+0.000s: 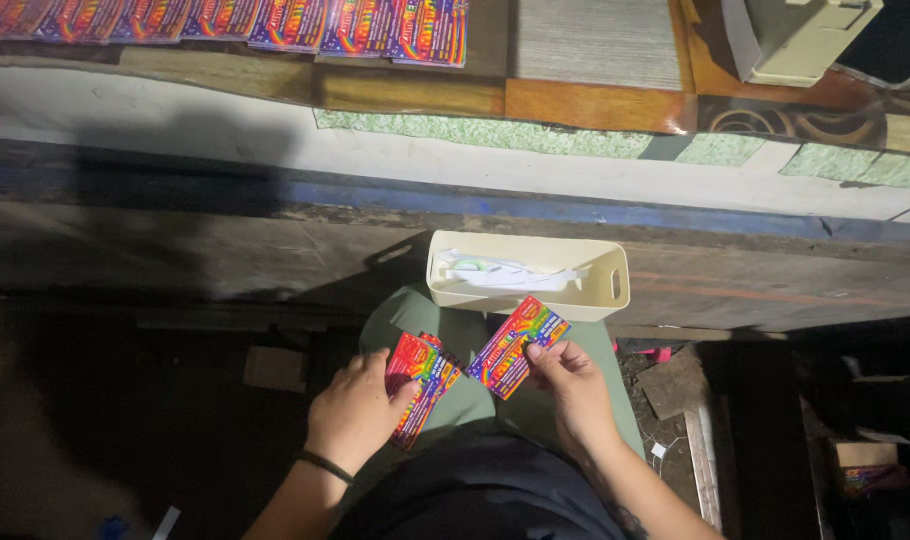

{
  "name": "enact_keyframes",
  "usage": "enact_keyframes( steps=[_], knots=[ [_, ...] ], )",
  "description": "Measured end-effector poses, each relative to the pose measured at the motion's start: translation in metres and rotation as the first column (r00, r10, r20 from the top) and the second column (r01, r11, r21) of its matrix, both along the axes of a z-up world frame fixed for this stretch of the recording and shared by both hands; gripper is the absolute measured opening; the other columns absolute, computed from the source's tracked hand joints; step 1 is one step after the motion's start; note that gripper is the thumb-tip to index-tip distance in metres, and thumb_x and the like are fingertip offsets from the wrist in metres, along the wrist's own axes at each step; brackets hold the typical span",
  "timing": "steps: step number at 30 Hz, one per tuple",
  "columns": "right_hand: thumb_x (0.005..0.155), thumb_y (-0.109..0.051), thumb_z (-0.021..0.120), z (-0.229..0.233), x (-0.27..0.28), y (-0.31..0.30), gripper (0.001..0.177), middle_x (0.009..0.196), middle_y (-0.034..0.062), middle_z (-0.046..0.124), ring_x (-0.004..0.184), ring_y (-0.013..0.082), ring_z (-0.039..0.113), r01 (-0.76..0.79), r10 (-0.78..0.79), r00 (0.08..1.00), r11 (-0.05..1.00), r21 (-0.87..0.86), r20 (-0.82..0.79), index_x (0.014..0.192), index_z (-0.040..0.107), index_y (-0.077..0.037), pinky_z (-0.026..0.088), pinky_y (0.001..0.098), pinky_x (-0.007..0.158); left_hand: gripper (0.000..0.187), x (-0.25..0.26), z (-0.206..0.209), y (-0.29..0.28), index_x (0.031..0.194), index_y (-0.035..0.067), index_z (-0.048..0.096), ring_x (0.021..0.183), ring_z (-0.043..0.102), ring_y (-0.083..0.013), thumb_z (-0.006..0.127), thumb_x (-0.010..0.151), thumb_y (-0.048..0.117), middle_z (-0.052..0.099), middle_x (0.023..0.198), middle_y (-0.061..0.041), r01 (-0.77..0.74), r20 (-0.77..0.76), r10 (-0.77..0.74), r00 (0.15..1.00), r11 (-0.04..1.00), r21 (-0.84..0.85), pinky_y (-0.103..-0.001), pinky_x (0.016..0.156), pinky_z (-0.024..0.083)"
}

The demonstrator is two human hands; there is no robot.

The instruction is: The person sits with a plastic container on their lap and uses blue scissors to trim the edges of colorful rectangular cards. They repeatedly pick up cards, cut the sides, and place the trimmed pieces back into the container.

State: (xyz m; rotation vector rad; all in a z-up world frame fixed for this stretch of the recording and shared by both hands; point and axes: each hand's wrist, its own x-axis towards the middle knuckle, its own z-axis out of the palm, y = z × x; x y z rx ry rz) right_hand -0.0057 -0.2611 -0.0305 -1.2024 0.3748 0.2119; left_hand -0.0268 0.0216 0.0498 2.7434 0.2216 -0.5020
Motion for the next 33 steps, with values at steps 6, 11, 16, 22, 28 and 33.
enact_keyframes(
  steps=[6,11,16,22,28,33],
  knots=[
    [0.092,-0.015,0.073,-0.002,0.003,0.001,0.016,0.086,0.0028,0.071,0.075,0.0112,0.063,0.040,-0.039,0.999,0.998,0.046,-0.026,0.082,0.061,-0.010,0.052,0.0285,0.070,0.109,0.009,0.024,-0.018,0.156,0.020,0.031,0.120,0.055,-0.0349,0.082,0.069,0.059,0.051,0.140,-0.017,0.080,-0.024,-0.081,0.996,0.996,-0.029,-0.046,0.092,0.051],
    [0.092,-0.015,0.072,-0.010,0.005,-0.001,0.016,0.087,0.0045,0.072,0.076,0.0142,0.065,0.012,-0.011,1.000,0.999,0.039,-0.023,0.083,0.061,-0.009,0.053,0.0315,0.071,0.094,0.002,0.011,-0.034,0.158,0.022,0.031,0.111,0.058,-0.0380,0.076,0.078,0.042,0.053,0.127,-0.014,0.175,0.064,-0.174,0.983,0.985,-0.006,-0.044,0.086,0.056],
    [0.093,-0.014,0.073,-0.021,0.004,-0.001,0.016,0.087,0.0040,0.071,0.078,0.0127,0.064,0.007,-0.007,1.000,0.999,0.037,-0.008,0.084,0.061,-0.008,0.052,0.0296,0.073,0.091,0.001,0.011,-0.039,0.160,0.025,0.029,0.110,0.059,-0.0401,0.073,0.083,0.043,0.053,0.135,-0.012,0.186,0.018,-0.186,0.982,0.982,-0.017,-0.045,0.084,0.056],
    [0.091,-0.005,0.073,-0.040,0.008,-0.015,0.014,0.084,0.0024,0.069,0.078,0.0134,0.065,0.039,-0.044,0.994,0.998,0.048,0.096,0.096,0.061,-0.006,0.053,0.0305,0.071,0.088,0.015,0.058,-0.033,0.154,0.024,0.038,0.110,0.061,-0.0390,0.075,0.079,0.053,0.056,0.140,-0.012,0.203,0.106,-0.202,0.974,0.979,0.001,-0.045,0.084,0.055],
    [0.086,0.003,0.068,0.005,0.020,-0.034,0.075,0.098,0.0092,0.070,0.079,0.0141,0.065,0.055,-0.048,0.926,0.998,-0.007,0.374,0.152,0.035,-0.011,0.054,0.0296,0.064,0.036,0.081,0.148,0.005,0.121,0.014,0.066,0.100,0.069,-0.0348,0.071,0.092,0.034,0.071,0.108,-0.012,0.358,0.729,-0.221,0.647,0.933,-0.035,-0.045,0.083,0.055],
    [0.084,0.005,0.062,0.048,0.026,-0.044,0.079,0.134,0.0095,0.062,0.082,0.0132,0.063,0.124,-0.070,0.919,0.986,-0.115,0.389,0.155,0.033,-0.014,0.055,0.0301,0.064,0.013,0.209,0.202,0.023,0.108,0.006,0.068,0.098,0.066,-0.0371,0.070,0.099,0.015,0.068,0.102,-0.015,0.419,0.919,-0.343,0.195,0.876,0.238,-0.047,0.087,0.053]
  ],
)
